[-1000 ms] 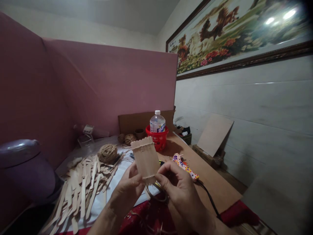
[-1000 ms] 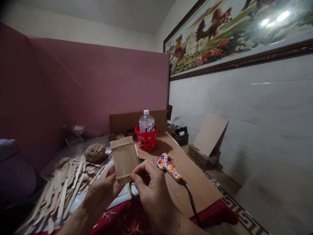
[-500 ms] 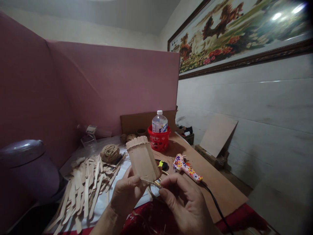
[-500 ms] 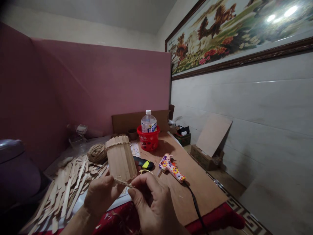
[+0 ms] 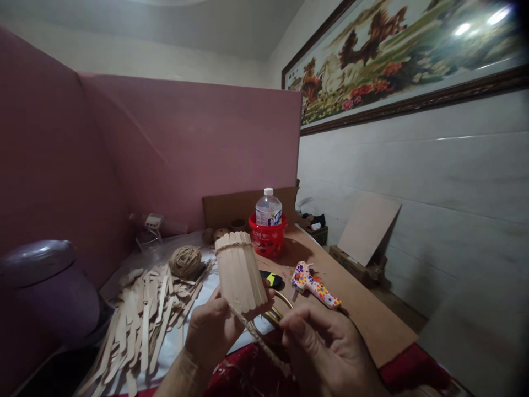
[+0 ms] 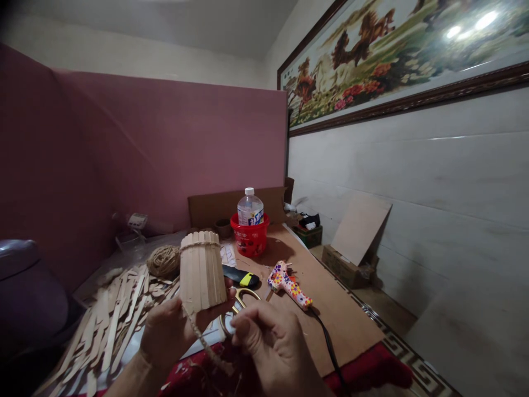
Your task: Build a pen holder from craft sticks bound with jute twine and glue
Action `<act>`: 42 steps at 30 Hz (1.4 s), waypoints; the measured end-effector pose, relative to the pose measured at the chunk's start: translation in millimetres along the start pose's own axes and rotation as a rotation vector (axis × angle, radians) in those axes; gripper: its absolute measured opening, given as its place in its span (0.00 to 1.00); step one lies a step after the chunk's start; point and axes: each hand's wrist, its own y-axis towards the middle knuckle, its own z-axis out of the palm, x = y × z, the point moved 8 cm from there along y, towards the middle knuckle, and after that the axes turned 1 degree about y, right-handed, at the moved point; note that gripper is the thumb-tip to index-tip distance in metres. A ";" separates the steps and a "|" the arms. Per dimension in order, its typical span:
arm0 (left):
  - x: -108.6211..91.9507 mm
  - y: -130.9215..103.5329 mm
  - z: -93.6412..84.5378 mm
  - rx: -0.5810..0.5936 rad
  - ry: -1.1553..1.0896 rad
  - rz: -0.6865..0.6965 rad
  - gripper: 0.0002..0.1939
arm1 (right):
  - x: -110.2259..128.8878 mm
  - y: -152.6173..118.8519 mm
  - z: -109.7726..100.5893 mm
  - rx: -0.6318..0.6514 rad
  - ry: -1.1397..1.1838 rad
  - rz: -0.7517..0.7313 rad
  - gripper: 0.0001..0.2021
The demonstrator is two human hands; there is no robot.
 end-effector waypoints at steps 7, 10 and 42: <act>-2.5 -2.9 1.0 0.063 -0.064 -0.010 0.32 | 11.3 22.4 -54.7 -0.217 -0.632 -0.272 0.11; -3.0 -4.2 2.0 0.069 -0.048 -0.027 0.35 | -17.3 32.5 -82.8 -0.253 -1.051 -0.182 0.11; 1.4 9.5 -16.1 -0.139 0.392 0.118 0.49 | -14.9 -18.2 -32.5 0.186 -0.100 0.263 0.17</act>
